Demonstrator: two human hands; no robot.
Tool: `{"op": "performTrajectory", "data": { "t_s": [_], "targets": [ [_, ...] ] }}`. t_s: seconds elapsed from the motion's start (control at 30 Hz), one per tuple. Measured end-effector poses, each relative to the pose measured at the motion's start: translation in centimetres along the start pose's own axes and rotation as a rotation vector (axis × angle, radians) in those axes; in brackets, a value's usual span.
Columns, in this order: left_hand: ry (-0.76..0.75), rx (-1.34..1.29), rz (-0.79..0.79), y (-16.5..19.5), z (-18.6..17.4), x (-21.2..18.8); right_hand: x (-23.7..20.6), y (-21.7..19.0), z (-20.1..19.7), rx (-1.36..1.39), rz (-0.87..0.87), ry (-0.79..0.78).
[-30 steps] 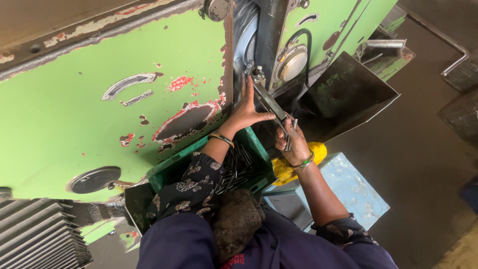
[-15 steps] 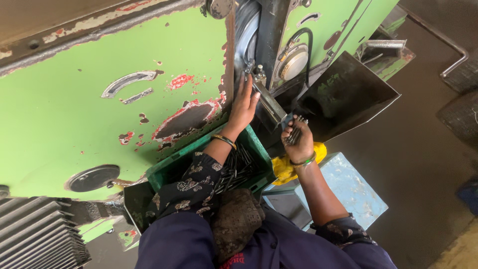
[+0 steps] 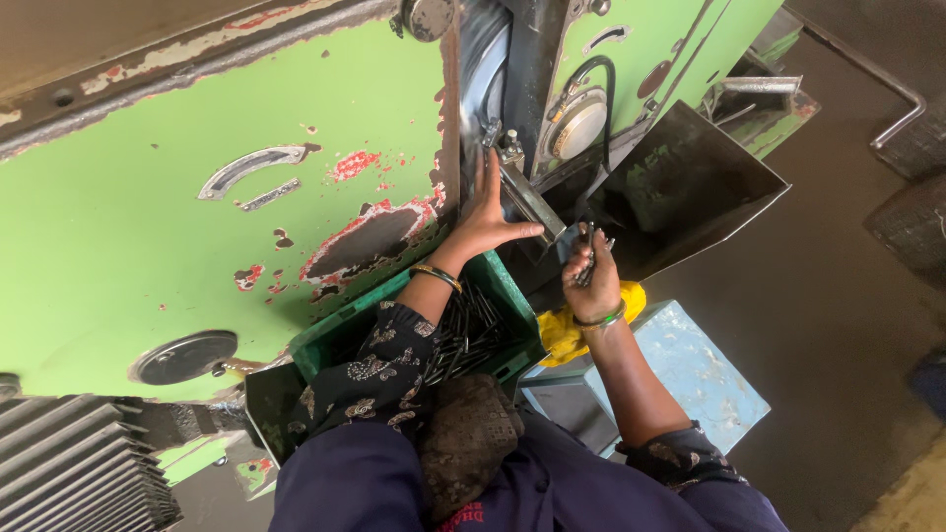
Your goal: The person repeatedly picks small metal rods from a green crate and presses them against a rotating grinding wheel to smooth or sharpen the ends. The person holds the rods with both hands, rotates them, and returns them to the crate after each pass.
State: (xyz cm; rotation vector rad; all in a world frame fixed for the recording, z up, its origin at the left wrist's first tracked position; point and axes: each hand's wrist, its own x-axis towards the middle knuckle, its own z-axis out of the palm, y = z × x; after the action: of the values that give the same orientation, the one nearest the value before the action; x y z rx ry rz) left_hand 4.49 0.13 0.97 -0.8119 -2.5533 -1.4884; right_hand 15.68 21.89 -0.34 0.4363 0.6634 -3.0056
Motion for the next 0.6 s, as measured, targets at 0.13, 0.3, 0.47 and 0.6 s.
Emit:
{"op": "performTrajectory", "data": {
  "t_s": [0.13,0.3,0.47,0.6],
  "targets": [
    [0.016,-0.029,0.001,-0.9,0.1,0.0,0.2,-0.2,-0.2,0.015,0.047,-0.091],
    [0.078,-0.046,0.071,-1.4,0.5,0.1,-0.7,-0.1,0.5,-0.018,0.071,-0.119],
    [0.106,-0.052,0.069,-1.3,0.8,-0.2,-2.4,0.1,2.1,-0.093,0.056,-0.348],
    [0.116,-0.074,0.036,-1.4,1.0,-0.3,-3.7,0.3,3.4,-0.217,0.052,-0.504]
  ]
}}
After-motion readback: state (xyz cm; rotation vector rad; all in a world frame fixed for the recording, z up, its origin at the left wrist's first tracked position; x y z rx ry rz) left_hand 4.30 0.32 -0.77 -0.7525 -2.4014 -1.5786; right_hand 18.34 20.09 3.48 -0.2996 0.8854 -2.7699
